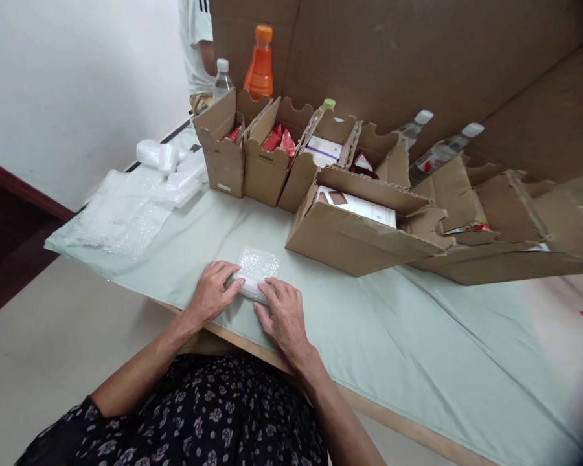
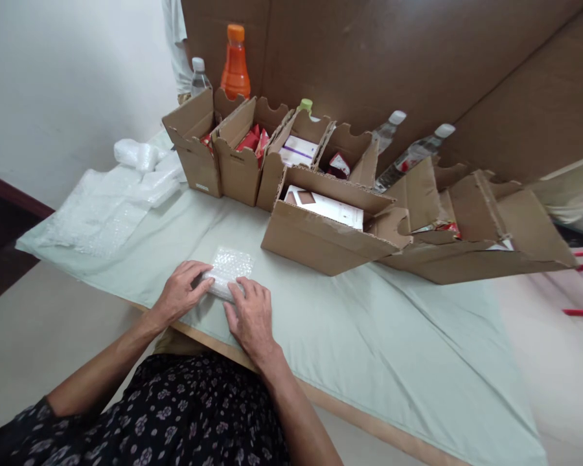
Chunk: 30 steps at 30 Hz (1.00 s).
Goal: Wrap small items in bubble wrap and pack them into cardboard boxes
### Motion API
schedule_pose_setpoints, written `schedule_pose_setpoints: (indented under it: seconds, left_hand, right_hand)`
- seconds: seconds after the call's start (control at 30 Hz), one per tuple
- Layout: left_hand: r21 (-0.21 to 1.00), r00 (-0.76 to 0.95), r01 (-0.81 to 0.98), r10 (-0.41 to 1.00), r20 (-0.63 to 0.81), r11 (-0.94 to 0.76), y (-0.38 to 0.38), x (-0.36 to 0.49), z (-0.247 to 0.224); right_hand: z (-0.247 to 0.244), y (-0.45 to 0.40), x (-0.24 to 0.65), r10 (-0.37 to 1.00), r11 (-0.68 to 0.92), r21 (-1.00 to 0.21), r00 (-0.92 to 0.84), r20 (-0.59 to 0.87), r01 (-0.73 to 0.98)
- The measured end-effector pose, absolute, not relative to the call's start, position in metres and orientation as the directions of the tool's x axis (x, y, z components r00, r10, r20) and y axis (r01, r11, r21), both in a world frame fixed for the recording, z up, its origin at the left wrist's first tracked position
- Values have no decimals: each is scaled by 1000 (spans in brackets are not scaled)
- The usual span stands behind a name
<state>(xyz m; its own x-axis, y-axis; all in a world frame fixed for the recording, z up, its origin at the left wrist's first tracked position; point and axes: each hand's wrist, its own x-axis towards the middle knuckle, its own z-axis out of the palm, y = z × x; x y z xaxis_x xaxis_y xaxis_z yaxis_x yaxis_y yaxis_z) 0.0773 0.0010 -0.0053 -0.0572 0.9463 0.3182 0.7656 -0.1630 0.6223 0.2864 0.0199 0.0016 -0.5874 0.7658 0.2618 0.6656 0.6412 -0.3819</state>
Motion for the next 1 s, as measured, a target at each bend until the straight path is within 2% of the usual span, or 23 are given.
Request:
schedule_pose_setpoints:
  seconds: [0.13, 0.2, 0.3, 0.37, 0.43, 0.5, 0.6, 0.7, 0.77, 0.9, 1.0]
  left_hand:
    - [661, -91, 736, 947, 308, -144, -1, 77, -3]
    - [718, -160, 688, 941, 297, -109, -3, 78, -2]
    - [860, -343, 509, 920, 189, 13, -8, 81, -1]
    - [956, -419, 282, 907, 47, 81, -12, 86, 0]
    - [994, -377, 10, 921, -99, 112, -14, 93, 2]
    - [966, -238, -210, 950, -202, 152, -14, 102, 4]
    - [915, -86, -344, 964, -252, 209, -11, 114, 10]
    - [932, -65, -305, 972, -228, 198, -6, 119, 18]
    - [951, 4, -229, 977, -212, 207, -4, 120, 25]
    - [980, 215, 6, 957, -196, 200, 0, 128, 37]
    - [964, 274, 246, 947, -168, 99, 3, 140, 40]
  right_hand:
    - [-2, 25, 285, 762, 643, -375, -604, 232, 668]
    - [-4, 31, 285, 772, 629, -408, -595, 224, 662]
    - [-3, 39, 285, 850, 507, -570, -484, 207, 647]
    - [1, 41, 285, 912, 367, -721, -382, 153, 588]
    - [6, 38, 284, 937, 236, -850, -343, 71, 471]
    - [11, 32, 282, 928, 145, -923, -374, 2, 355]
    - [15, 23, 283, 916, 146, -937, -402, 7, 317]
    - [14, 23, 296, 951, 202, -906, -295, 91, 372]
    - [14, 29, 310, 962, 164, -926, -262, 74, 339]
    - [25, 40, 335, 888, 7, -986, -454, -70, 166]
    - [38, 42, 347, 855, 32, -971, -509, -97, 239]
